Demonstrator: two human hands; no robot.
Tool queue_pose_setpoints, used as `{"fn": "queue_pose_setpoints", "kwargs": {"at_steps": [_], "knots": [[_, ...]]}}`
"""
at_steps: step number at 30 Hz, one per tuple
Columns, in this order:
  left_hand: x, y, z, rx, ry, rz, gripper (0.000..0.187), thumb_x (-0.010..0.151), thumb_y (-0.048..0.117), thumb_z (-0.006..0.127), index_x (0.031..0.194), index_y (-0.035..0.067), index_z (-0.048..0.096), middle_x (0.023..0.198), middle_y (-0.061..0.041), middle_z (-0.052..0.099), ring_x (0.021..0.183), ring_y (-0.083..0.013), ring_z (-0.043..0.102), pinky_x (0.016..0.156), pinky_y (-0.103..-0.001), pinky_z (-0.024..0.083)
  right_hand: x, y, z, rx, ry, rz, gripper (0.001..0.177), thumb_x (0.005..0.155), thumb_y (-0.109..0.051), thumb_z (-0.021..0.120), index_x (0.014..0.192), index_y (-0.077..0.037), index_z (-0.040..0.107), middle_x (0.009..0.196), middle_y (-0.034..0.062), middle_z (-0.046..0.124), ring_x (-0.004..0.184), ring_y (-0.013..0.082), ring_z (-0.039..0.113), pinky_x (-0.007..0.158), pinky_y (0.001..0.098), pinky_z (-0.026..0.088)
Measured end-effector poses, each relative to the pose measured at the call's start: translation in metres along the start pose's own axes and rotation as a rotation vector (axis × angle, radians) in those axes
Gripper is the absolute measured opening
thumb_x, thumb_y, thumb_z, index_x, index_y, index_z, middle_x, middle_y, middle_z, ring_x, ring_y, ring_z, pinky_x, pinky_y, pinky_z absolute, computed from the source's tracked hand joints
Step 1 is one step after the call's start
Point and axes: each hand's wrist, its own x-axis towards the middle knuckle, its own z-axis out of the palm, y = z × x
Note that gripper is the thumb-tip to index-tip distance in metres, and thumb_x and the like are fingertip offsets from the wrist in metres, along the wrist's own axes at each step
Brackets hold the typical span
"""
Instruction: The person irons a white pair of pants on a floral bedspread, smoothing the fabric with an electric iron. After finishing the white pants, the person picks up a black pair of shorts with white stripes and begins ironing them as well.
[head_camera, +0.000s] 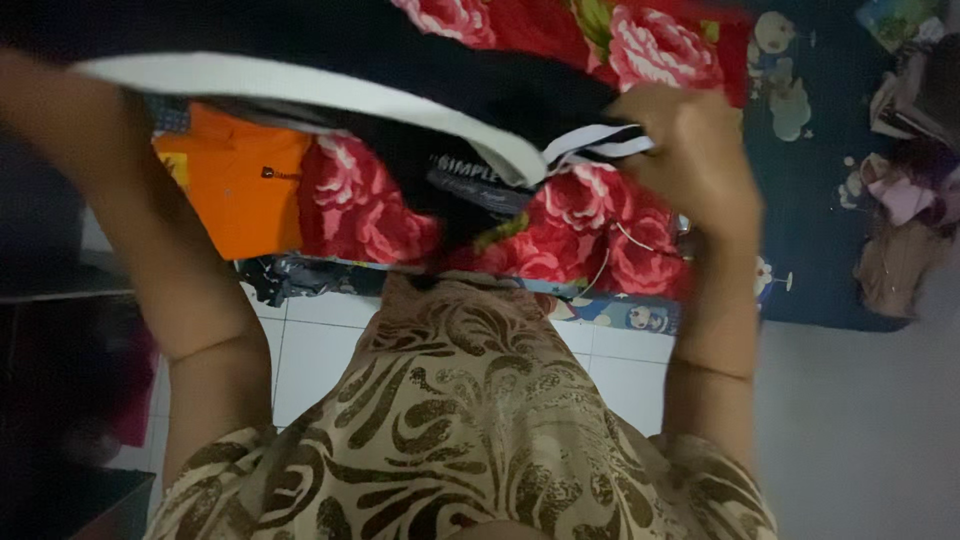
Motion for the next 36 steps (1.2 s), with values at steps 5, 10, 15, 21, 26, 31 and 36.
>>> {"fn": "queue_pose_setpoints", "kwargs": {"at_steps": [5, 10, 15, 21, 26, 31, 36], "knots": [[-0.04, -0.073, -0.01, -0.009, 0.067, -0.18, 0.034, 0.091, 0.0, 0.062, 0.124, 0.002, 0.07, 0.113, -0.015, 0.07, 0.102, -0.0289, 0.067, 0.091, -0.044, 0.053, -0.021, 0.044, 0.085, 0.84, 0.257, 0.321, 0.014, 0.098, 0.002, 0.064, 0.11, -0.005, 0.062, 0.099, -0.0013, 0.061, 0.096, 0.0071, 0.059, 0.086, 0.0221, 0.047], [-0.045, -0.126, -0.013, -0.006, 0.121, -0.284, 0.031, 0.098, 0.003, 0.059, 0.127, 0.001, 0.069, 0.115, -0.016, 0.07, 0.103, -0.0284, 0.068, 0.092, -0.042, 0.055, -0.048, 0.067, 0.08, 0.872, 0.348, 0.436, 0.024, 0.088, 0.005, 0.069, 0.107, -0.006, 0.058, 0.101, -0.0007, 0.055, 0.09, 0.0086, 0.053, 0.081, 0.0235, 0.044], [-0.043, -0.164, 0.003, -0.016, 0.149, -0.339, 0.029, 0.104, 0.006, 0.056, 0.129, -0.001, 0.068, 0.117, -0.017, 0.071, 0.104, -0.0279, 0.07, 0.093, -0.041, 0.058, -0.074, 0.077, 0.086, 0.12, 0.441, 0.32, 0.026, 0.087, 0.005, 0.076, 0.108, -0.002, 0.063, 0.098, 0.0153, 0.064, 0.086, 0.0281, 0.064, 0.076, 0.037, 0.052], [-0.098, -0.188, 0.015, -0.091, 0.129, -0.421, 0.029, 0.111, 0.009, 0.052, 0.133, -0.003, 0.067, 0.119, -0.019, 0.071, 0.105, -0.0273, 0.072, 0.094, -0.039, 0.06, -0.142, 0.155, 0.202, -0.054, 0.421, 0.742, 0.016, 0.086, -0.001, 0.068, 0.101, -0.005, 0.063, 0.085, 0.0201, 0.065, 0.076, 0.0384, 0.064, 0.068, 0.048, 0.048], [-0.148, -0.193, 0.017, -0.166, 0.123, -0.465, 0.03, 0.118, 0.012, 0.049, 0.135, -0.005, 0.066, 0.121, -0.02, 0.071, 0.106, -0.0268, 0.074, 0.094, -0.038, 0.062, -0.231, 0.158, 0.281, 0.615, 0.357, 0.62, 0.014, 0.101, -0.003, 0.054, 0.114, -0.002, 0.06, 0.095, 0.0132, 0.059, 0.092, 0.0176, 0.059, 0.086, 0.0334, 0.05], [-0.158, -0.197, 0.026, -0.376, 0.091, -0.455, 0.031, 0.123, 0.015, 0.046, 0.139, -0.005, 0.064, 0.125, -0.021, 0.07, 0.109, -0.0263, 0.074, 0.096, -0.036, 0.063, -0.283, 0.181, 0.223, 0.75, 0.302, 0.848, 0.016, 0.087, -0.012, 0.078, 0.098, -0.002, 0.072, 0.091, 0.009, 0.069, 0.085, 0.0098, 0.064, 0.078, 0.0277, 0.052], [-0.086, -0.237, 0.097, -0.307, 0.073, -0.66, 0.034, 0.117, 0.021, 0.05, 0.143, 0.002, 0.062, 0.133, -0.015, 0.067, 0.119, -0.024, 0.069, 0.099, -0.037, 0.058, -0.216, 0.24, 0.166, 0.001, 0.217, 0.579, 0.035, 0.083, -0.034, 0.092, 0.092, -0.004, 0.074, 0.082, 0.0172, 0.069, 0.073, 0.0325, 0.069, 0.065, 0.0424, 0.051]]}}
